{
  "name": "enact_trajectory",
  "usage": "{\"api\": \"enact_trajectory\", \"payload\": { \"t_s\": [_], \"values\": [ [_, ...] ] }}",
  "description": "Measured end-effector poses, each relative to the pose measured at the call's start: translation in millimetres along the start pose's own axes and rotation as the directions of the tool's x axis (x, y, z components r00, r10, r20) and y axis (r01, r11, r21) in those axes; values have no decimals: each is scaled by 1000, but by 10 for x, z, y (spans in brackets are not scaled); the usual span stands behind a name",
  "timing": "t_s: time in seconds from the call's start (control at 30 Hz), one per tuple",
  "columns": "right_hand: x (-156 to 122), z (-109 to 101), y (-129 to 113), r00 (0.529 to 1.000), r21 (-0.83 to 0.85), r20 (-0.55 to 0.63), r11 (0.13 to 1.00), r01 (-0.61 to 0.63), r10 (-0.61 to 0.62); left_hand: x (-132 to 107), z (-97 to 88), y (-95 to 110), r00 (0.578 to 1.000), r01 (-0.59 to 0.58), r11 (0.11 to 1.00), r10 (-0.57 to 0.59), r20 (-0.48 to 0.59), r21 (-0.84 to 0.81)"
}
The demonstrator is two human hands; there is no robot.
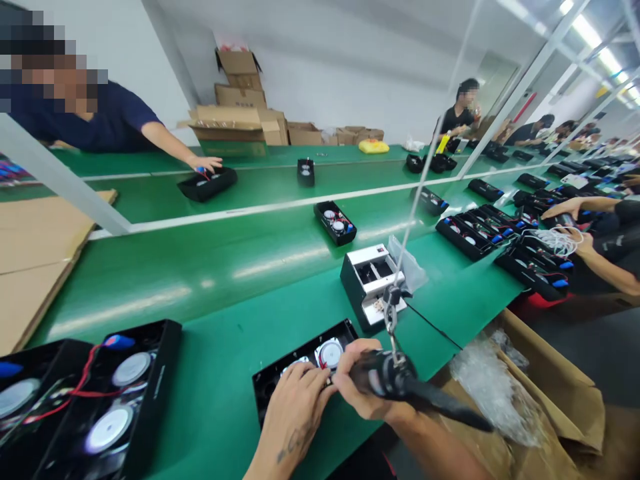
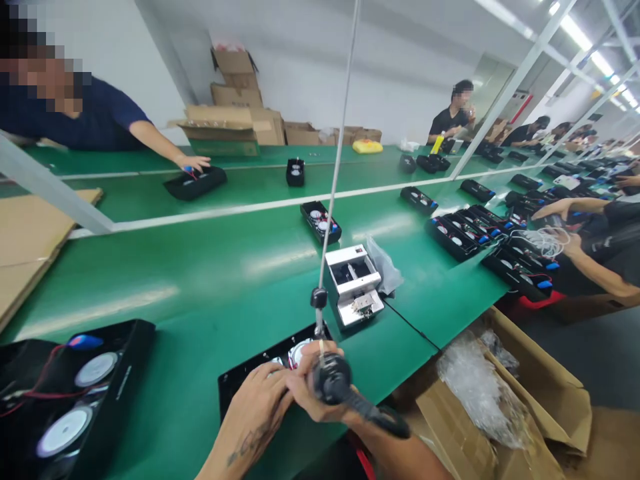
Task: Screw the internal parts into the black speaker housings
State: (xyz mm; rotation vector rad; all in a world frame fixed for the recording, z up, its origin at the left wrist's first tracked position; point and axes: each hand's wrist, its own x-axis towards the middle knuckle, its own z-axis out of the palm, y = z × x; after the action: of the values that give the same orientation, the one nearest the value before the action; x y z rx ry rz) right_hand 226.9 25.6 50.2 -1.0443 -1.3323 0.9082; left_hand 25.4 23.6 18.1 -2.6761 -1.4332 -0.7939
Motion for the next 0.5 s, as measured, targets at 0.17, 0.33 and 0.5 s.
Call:
{"api": "enact_trajectory", "payload": {
  "t_s": [0.17, 0.33, 0.5],
  "values": [
    [341, -424, 5, 960, 236, -281, 969, 74, -5, -112, -141, -698, 965, 262, 964, -262, 5, -42],
    [564, -923, 412, 907, -179, -414, 971, -161, 74, -198, -68, -1149, 856, 493, 840, -422, 297, -228],
    [179, -1006, 1064, 857, -418, -509, 894, -161, -84, 330, -50, -1639, 702, 712, 678, -697, 147, -182]
  ]
}}
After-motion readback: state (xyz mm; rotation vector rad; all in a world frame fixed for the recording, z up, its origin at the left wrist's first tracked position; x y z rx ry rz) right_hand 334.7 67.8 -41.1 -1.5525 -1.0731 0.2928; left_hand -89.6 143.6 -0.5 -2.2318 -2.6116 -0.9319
